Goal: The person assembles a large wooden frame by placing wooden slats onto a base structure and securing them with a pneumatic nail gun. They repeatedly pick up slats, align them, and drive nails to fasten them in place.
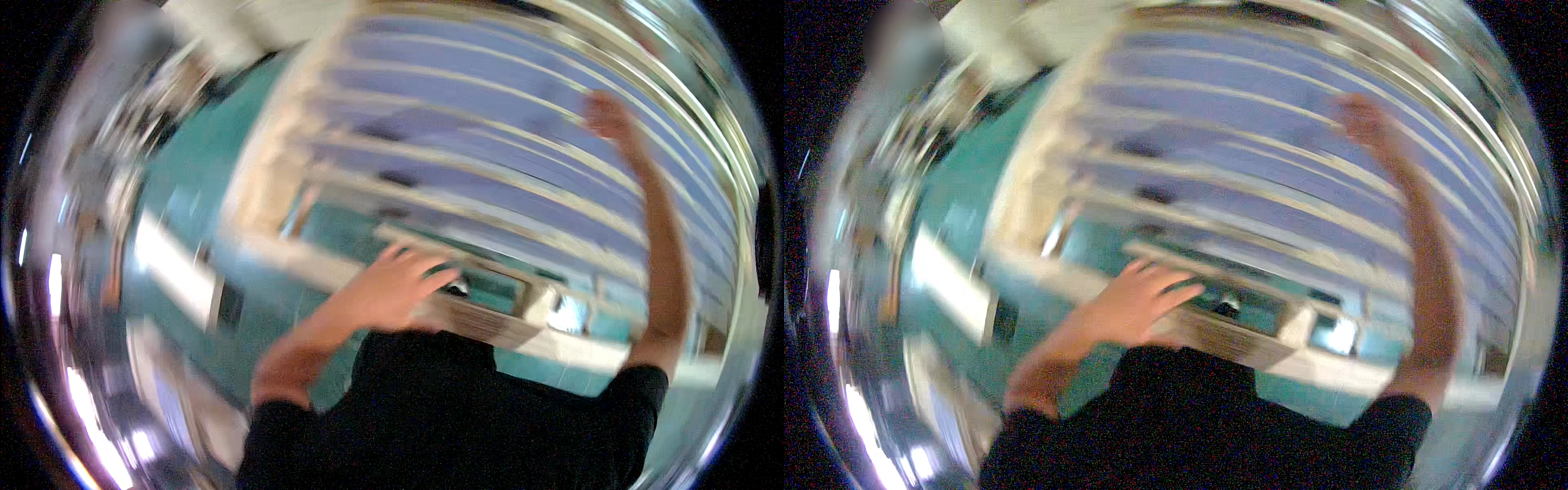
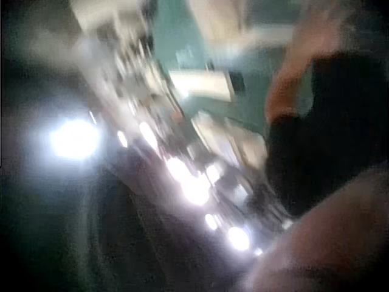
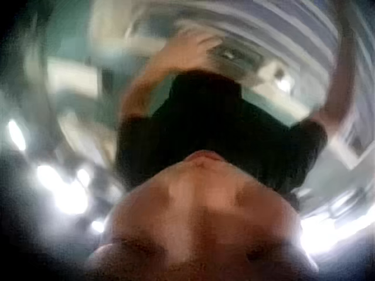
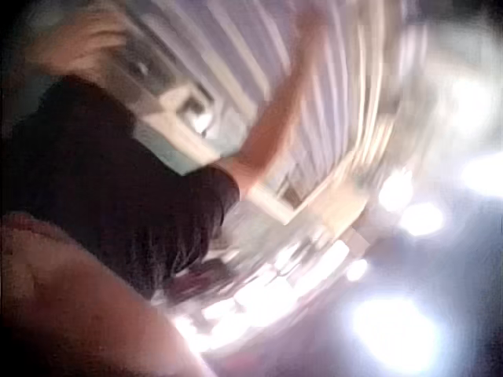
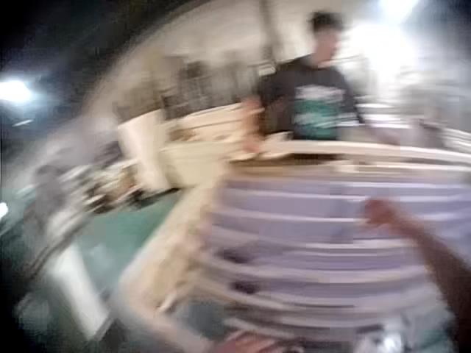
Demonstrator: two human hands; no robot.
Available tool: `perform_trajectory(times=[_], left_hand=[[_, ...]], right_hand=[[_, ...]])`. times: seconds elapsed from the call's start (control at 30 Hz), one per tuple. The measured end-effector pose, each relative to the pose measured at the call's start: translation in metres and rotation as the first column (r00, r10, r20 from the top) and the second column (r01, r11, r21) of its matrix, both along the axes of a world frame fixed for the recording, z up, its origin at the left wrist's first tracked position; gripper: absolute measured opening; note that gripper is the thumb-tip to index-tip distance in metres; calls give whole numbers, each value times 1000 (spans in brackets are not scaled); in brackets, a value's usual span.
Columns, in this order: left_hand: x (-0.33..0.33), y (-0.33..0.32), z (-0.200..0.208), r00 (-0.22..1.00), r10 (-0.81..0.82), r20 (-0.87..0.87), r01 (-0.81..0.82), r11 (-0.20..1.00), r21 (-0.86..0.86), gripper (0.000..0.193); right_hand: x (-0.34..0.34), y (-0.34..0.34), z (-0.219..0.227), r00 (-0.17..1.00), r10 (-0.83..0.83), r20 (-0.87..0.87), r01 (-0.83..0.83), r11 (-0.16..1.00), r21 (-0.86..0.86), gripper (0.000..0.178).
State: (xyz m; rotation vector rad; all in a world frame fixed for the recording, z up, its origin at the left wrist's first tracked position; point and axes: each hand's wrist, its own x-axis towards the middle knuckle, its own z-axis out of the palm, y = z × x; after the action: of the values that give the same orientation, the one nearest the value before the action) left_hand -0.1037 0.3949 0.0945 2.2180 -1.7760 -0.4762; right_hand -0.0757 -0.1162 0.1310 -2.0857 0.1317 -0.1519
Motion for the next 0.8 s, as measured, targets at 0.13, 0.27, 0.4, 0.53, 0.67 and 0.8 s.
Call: perform_trajectory(times=[0.13,0.27,0.4,0.53,0.67,0.8], left_hand=[[-14,5,-32,989,-22,-146,35,995,92,102],[-54,4,-25,998,8,-67,2,990,144,101],[-88,-23,3,994,9,-112,10,985,173,91],[-172,-54,21,998,-19,-65,4,973,-229,71],[-275,-118,-9,847,-271,-457,127,938,-322,52],[-446,-199,-101,675,-442,-591,466,876,-122,35]], right_hand=[[-180,240,32,924,364,-114,-379,909,-172,31],[-336,350,-26,856,513,-69,-447,799,402,36],[-488,415,-216,782,-456,-424,563,810,167,43],[-700,468,-360,122,-719,-684,925,331,-184,33],[-883,544,-457,-420,-595,-685,895,-397,-204,27],[-1080,552,-455,-817,-334,-470,529,-759,-380,22]])
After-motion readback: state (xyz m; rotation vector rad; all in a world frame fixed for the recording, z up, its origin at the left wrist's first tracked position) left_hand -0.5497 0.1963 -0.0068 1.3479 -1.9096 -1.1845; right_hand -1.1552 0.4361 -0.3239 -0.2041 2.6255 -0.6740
